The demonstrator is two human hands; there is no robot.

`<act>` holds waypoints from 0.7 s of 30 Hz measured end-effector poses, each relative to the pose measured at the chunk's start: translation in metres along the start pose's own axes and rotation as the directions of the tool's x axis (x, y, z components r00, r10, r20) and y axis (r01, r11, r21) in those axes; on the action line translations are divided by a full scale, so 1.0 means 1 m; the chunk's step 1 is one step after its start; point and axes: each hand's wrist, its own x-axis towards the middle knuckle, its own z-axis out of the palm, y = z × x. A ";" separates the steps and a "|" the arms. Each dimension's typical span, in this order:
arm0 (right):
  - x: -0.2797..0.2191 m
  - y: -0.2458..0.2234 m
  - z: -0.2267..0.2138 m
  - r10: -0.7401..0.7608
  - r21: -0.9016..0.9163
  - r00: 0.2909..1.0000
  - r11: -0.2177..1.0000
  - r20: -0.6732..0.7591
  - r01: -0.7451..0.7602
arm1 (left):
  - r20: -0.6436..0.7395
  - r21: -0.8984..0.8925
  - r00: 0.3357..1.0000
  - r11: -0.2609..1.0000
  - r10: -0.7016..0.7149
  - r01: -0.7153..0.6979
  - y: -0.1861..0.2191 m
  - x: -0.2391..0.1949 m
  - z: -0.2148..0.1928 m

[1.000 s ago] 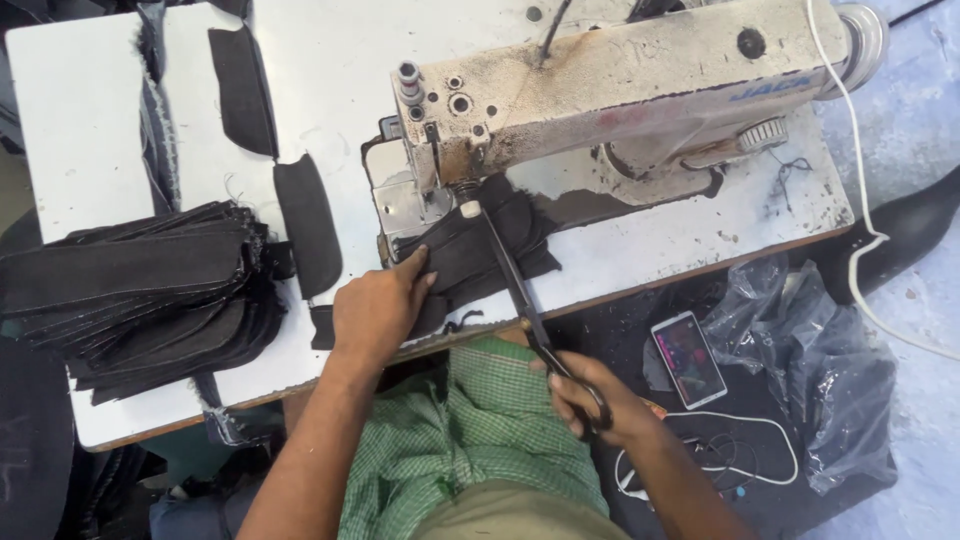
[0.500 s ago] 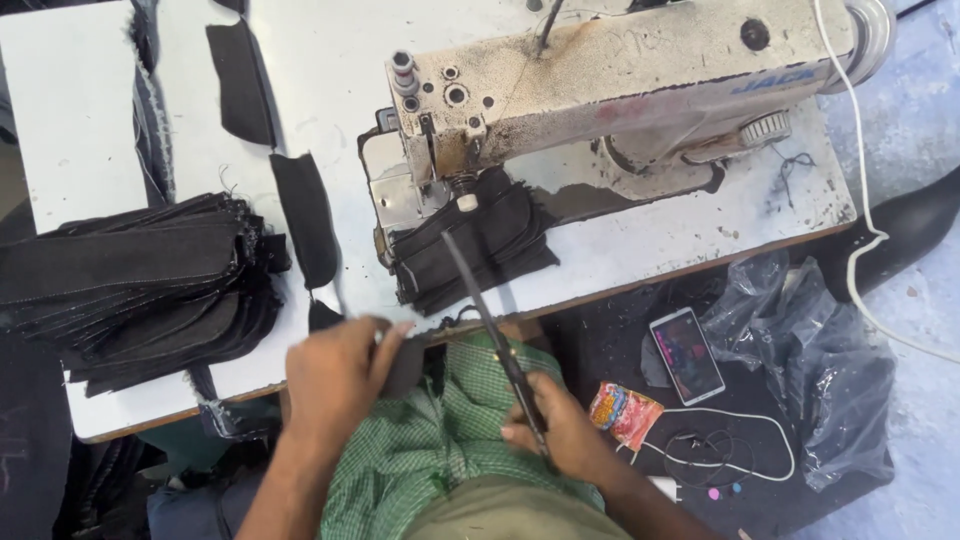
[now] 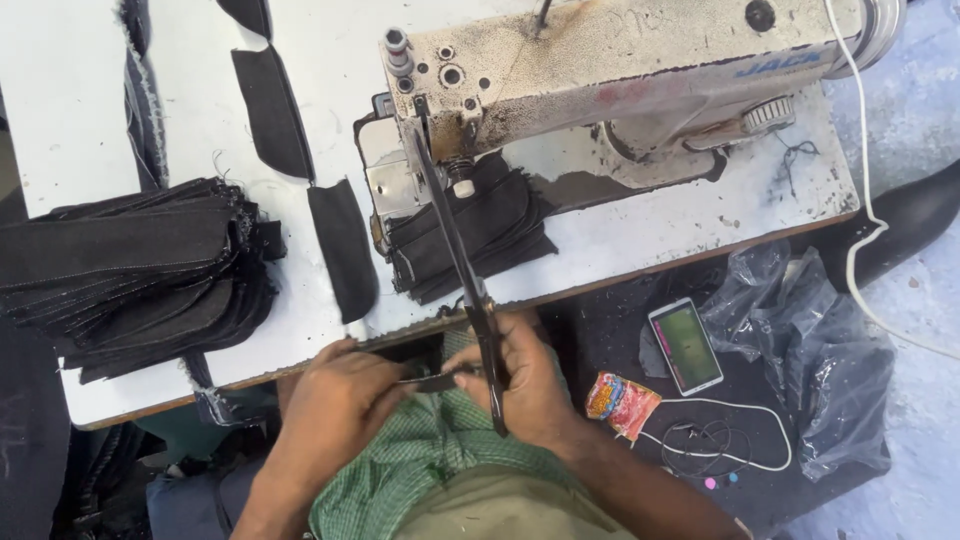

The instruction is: Cutting black fabric strips with scissors and bundling them together.

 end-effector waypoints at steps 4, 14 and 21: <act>0.005 -0.008 -0.002 -0.053 -0.037 0.998 0.998 -0.035 0.052 | -0.071 0.042 0.997 0.999 0.005 -0.002 0.012 0.004 -0.011; 0.006 -0.009 -0.031 -0.035 -0.159 0.983 0.987 -0.181 0.006 | 0.319 0.096 0.882 0.938 -0.346 0.333 -0.014 -0.004 -0.027; 0.037 -0.029 -0.064 -0.225 -0.436 0.880 0.900 -0.418 0.023 | 0.339 0.063 0.891 0.953 -0.301 0.297 0.006 0.036 -0.055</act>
